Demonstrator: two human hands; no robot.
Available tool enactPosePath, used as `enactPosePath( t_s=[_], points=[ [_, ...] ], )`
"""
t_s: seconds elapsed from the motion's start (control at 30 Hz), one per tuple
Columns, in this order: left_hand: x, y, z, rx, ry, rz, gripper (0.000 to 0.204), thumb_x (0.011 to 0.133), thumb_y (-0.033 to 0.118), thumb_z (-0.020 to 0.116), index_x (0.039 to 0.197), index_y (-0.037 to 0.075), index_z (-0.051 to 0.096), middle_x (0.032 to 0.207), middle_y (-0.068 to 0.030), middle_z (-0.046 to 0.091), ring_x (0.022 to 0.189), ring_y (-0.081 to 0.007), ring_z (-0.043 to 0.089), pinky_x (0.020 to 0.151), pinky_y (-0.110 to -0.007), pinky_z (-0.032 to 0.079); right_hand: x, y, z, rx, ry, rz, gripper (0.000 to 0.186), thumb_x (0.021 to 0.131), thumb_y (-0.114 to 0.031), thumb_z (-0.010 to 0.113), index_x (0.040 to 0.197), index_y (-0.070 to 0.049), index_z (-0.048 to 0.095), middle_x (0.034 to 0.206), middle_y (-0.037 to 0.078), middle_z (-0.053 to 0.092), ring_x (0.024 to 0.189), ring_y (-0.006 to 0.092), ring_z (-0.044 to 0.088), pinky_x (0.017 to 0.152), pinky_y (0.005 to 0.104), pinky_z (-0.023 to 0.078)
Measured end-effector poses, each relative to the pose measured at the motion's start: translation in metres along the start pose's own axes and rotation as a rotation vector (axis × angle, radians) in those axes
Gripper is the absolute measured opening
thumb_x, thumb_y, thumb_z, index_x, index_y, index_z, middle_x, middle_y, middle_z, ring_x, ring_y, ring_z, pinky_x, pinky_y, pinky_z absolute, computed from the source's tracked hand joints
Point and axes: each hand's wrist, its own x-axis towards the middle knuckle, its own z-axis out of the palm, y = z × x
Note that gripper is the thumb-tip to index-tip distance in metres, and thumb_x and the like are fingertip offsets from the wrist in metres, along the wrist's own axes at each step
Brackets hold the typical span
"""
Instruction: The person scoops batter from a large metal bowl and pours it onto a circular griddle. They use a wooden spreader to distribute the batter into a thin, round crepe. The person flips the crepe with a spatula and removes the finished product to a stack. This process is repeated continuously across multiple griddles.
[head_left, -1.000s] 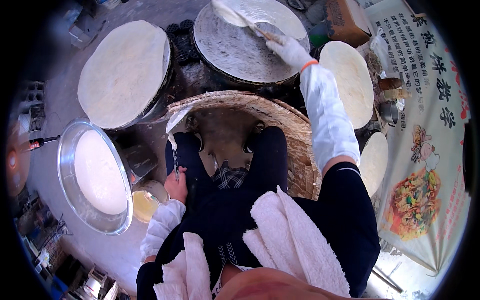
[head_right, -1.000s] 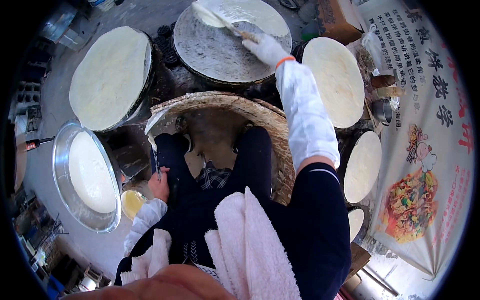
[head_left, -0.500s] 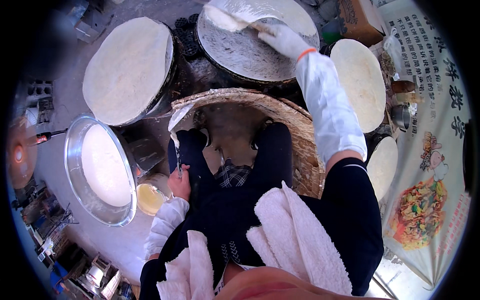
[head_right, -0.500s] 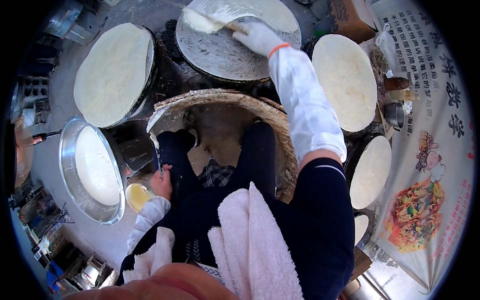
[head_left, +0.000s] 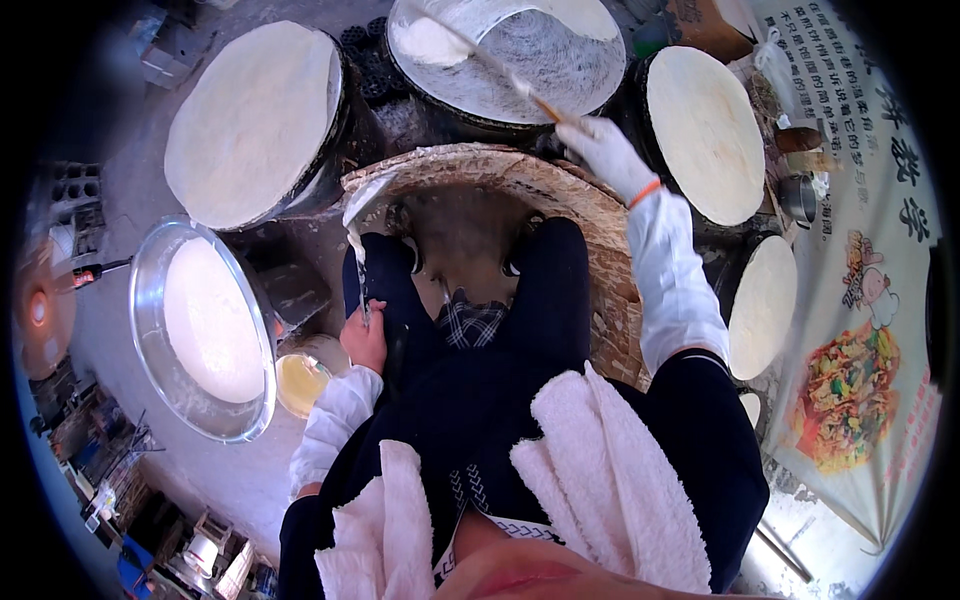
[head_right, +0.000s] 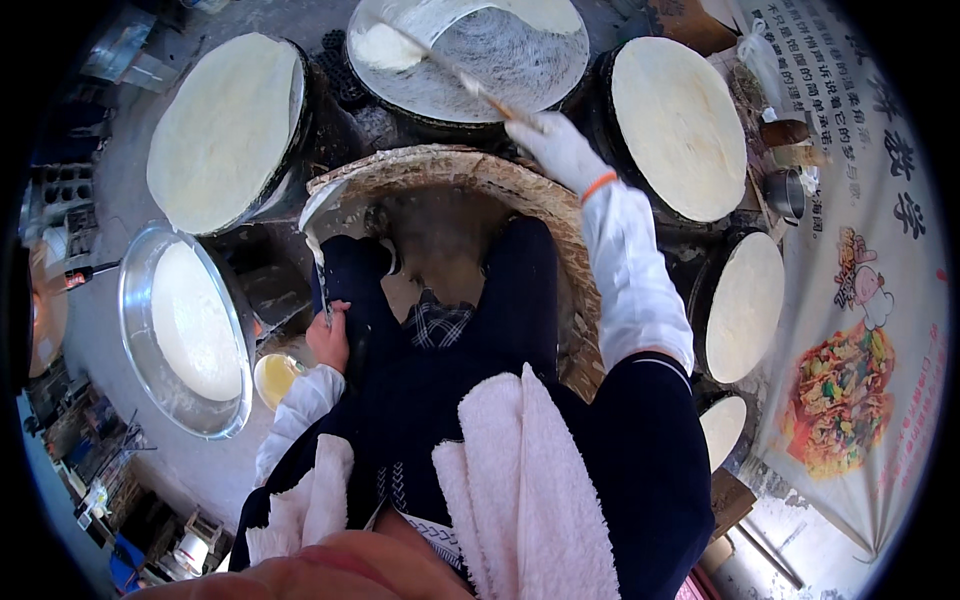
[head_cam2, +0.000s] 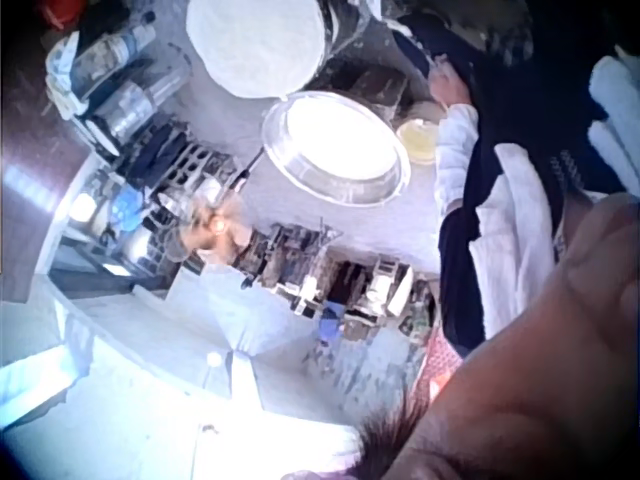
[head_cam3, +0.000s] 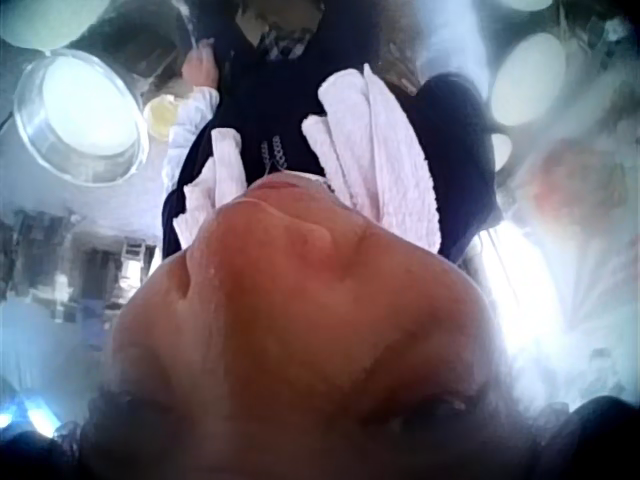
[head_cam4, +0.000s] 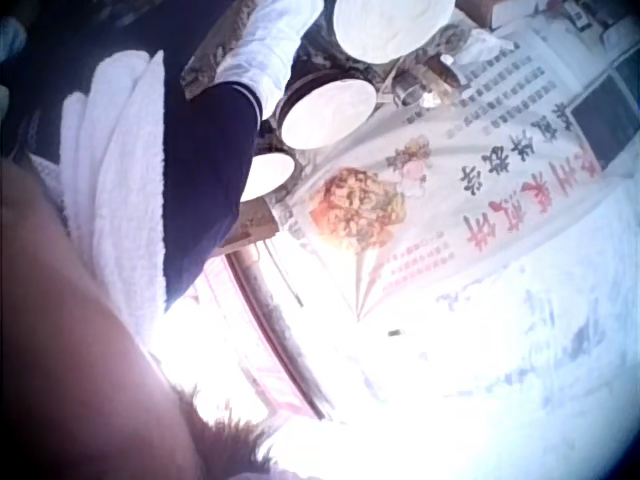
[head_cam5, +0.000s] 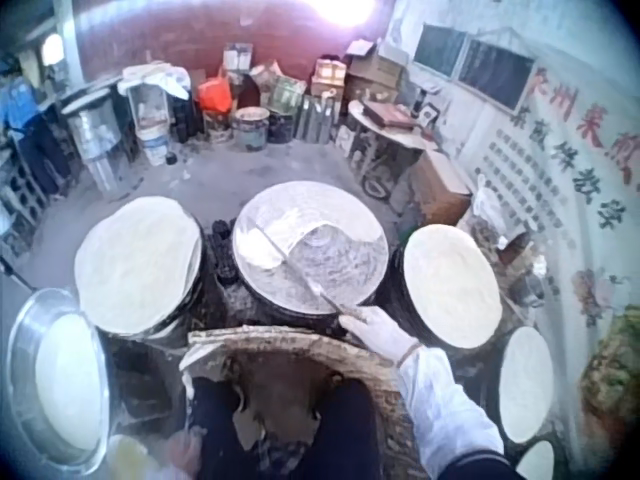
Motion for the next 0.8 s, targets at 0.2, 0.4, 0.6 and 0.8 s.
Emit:
enactPosePath(
  t_s=[0.2,0.4,0.6,0.8],
  points=[
    [-0.005,-0.008,-0.005,-0.068,0.034,-0.042,0.022,0.093,0.022,0.059,0.097,0.009,0.076,0.091,-0.0124,0.074,0.09,-0.0282,0.072,0.082,-0.035,0.053,-0.047,-0.017,0.043,0.433,0.084,0.025,0.049,0.09,-0.018,0.073,0.135,-0.003,0.061,0.068,-0.005,0.051,0.051,0.0046,0.042,0.046,0.0216,0.029],
    [-0.006,-0.014,-0.012,-0.114,0.041,-0.034,0.022,0.093,0.022,0.06,0.096,0.008,0.077,0.092,-0.0117,0.075,0.09,-0.0256,0.073,0.083,-0.034,0.053,0.013,-0.107,0.174,0.851,0.066,-0.025,0.025,0.09,-0.017,0.07,0.11,-0.005,0.062,0.076,0.002,0.062,0.058,0.012,0.058,0.051,0.0285,0.048],
    [-0.007,-0.031,-0.018,-0.163,0.107,-0.024,0.022,0.093,0.022,0.06,0.094,0.007,0.077,0.092,-0.0125,0.075,0.089,-0.0273,0.073,0.082,-0.035,0.053,-0.061,-0.057,0.253,0.96,0.352,0.231,0.025,0.096,-0.017,0.059,0.121,-0.013,0.059,0.069,0.001,0.058,0.047,0.0082,0.049,0.04,0.0235,0.039],
    [-0.005,-0.036,-0.024,-0.145,0.088,-0.013,0.024,0.093,0.023,0.059,0.094,0.007,0.077,0.092,-0.013,0.075,0.09,-0.0293,0.072,0.082,-0.036,0.053,0.044,-0.088,0.273,0.639,0.476,-0.232,0.032,0.101,-0.03,0.054,0.129,-0.016,0.06,0.066,0.0,0.053,0.044,0.0105,0.046,0.04,0.0265,0.037]
  ],
)
